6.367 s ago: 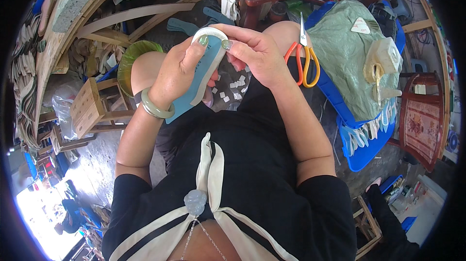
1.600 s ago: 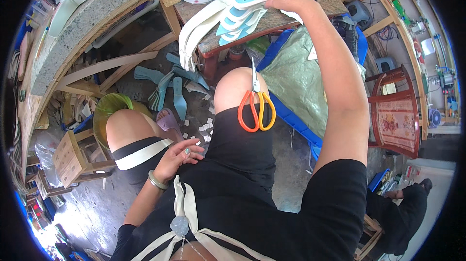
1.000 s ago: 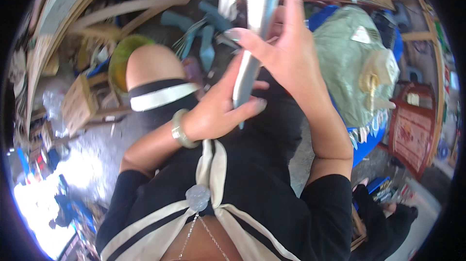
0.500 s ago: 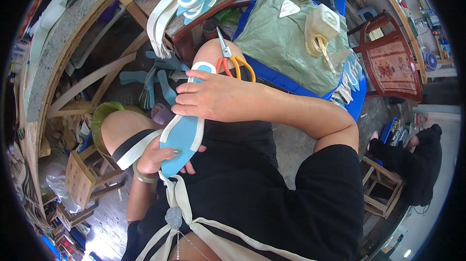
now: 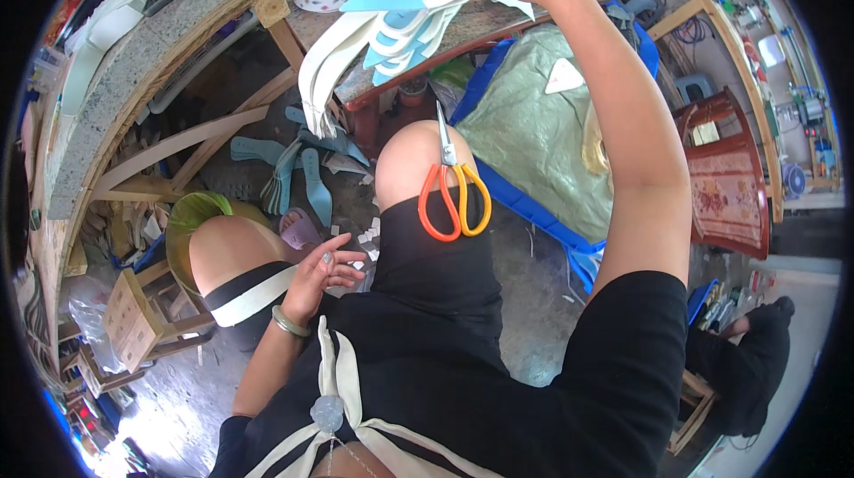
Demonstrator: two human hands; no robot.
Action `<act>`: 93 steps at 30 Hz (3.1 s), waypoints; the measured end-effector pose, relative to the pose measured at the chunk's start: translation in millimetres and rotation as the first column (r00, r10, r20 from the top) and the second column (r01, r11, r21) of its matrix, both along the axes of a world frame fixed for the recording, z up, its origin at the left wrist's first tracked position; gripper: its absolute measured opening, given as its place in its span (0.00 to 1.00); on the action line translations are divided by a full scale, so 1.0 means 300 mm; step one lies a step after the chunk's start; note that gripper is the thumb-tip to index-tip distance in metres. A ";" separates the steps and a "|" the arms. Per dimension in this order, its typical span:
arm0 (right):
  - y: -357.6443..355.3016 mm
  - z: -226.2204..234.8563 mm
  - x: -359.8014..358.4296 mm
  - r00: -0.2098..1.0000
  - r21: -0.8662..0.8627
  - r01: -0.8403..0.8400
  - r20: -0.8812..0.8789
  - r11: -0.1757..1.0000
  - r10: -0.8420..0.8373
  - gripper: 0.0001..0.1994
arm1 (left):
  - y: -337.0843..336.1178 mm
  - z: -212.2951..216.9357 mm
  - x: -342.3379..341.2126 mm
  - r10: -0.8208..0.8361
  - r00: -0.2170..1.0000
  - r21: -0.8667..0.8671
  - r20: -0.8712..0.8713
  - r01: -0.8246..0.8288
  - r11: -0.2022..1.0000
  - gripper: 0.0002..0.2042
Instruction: Applying adhesive tape and trimming it on shoe soles.
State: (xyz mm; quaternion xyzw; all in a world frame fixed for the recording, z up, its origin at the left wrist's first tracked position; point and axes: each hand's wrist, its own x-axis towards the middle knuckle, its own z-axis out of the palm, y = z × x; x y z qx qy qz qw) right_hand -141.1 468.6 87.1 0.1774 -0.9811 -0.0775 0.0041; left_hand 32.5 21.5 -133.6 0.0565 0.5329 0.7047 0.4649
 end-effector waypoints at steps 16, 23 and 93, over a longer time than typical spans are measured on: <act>0.036 -0.178 -0.162 0.989 0.037 -0.145 0.015 0.989 0.145 0.33 | 0.042 -0.021 -0.044 -0.049 0.998 -0.028 0.048 0.050 0.998 0.32; 0.009 -0.243 -0.181 0.976 -0.038 -0.214 -0.051 0.976 0.212 0.29 | 0.046 -0.033 -0.040 -0.060 0.995 0.004 0.076 0.059 0.998 0.29; 0.585 -0.669 0.335 0.835 0.125 0.414 0.342 0.902 -0.431 0.40 | 0.240 0.194 -0.106 0.021 0.957 -0.089 -0.288 -0.049 0.995 0.19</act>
